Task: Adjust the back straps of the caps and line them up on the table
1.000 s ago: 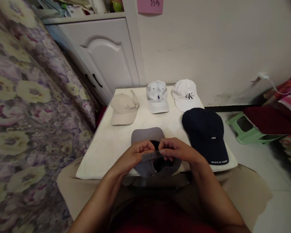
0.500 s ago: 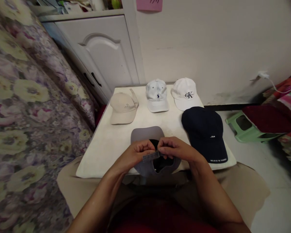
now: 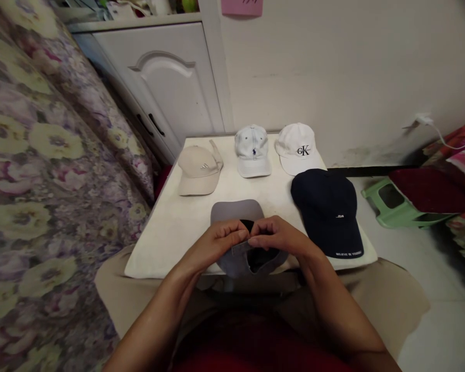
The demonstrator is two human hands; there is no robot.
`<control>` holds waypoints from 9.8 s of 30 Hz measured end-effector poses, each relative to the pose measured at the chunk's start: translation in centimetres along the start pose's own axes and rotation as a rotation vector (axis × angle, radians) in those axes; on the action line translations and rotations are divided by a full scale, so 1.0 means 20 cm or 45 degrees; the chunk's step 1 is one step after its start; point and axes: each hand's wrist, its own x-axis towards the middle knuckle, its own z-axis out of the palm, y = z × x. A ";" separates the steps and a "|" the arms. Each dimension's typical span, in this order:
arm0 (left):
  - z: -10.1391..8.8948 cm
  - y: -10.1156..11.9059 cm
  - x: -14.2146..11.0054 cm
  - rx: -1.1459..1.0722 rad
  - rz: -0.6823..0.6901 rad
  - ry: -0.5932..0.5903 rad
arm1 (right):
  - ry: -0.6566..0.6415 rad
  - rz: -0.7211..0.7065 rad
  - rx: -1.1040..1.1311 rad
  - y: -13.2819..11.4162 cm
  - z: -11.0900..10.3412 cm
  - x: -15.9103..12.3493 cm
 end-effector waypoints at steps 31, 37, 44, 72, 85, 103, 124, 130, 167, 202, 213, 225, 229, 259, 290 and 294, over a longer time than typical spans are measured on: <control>-0.02 -0.04 -0.04 0.816 0.618 0.737 | 0.409 -0.174 -0.079 0.02 0.10 0.06; 0.01 -0.04 -0.05 0.661 0.288 0.572 | 0.424 -0.196 -0.154 0.00 0.11 0.05; -0.02 -0.05 -0.03 0.518 0.420 0.398 | 0.385 -0.179 -0.196 -0.01 0.13 0.04; -0.26 -0.14 -0.10 0.065 0.309 0.221 | 0.647 -0.173 -0.191 0.07 0.19 0.01; -0.19 -0.12 -0.04 0.146 0.283 0.066 | 0.953 -0.305 -0.627 0.03 0.16 -0.06; -0.30 -0.10 0.06 0.286 0.296 -0.335 | 0.703 -0.195 0.404 0.02 0.31 0.04; -0.46 -0.27 0.08 -0.223 0.157 -0.466 | 0.625 -0.097 0.291 0.04 0.42 0.20; -0.40 -0.20 0.10 -0.122 0.134 -0.431 | 0.688 -0.131 0.282 0.02 0.40 0.15; -0.32 -0.18 0.18 -0.386 0.032 -0.397 | 1.037 -0.564 -0.255 0.03 0.47 0.17; -0.30 -0.23 0.17 -0.650 0.093 -0.609 | 0.858 -0.387 0.368 0.03 0.45 0.13; -0.29 -0.22 0.17 -0.634 0.199 -0.503 | 0.921 -0.279 0.242 0.02 0.42 0.11; -0.28 -0.19 0.15 -0.548 0.324 -0.451 | 1.022 -0.186 0.048 -0.03 0.43 0.11; -0.28 -0.19 0.16 -0.501 0.313 -0.426 | 1.024 -0.203 0.009 -0.04 0.43 0.11; -0.31 -0.16 0.14 -0.146 0.290 -0.362 | 0.984 -0.285 -0.823 -0.09 0.42 0.06; -0.32 -0.19 0.17 -0.087 0.213 -0.475 | 0.844 -0.140 -0.989 -0.10 0.41 0.05; -0.31 -0.19 0.17 -0.016 0.238 -0.467 | 0.821 -0.089 -1.085 -0.11 0.42 0.05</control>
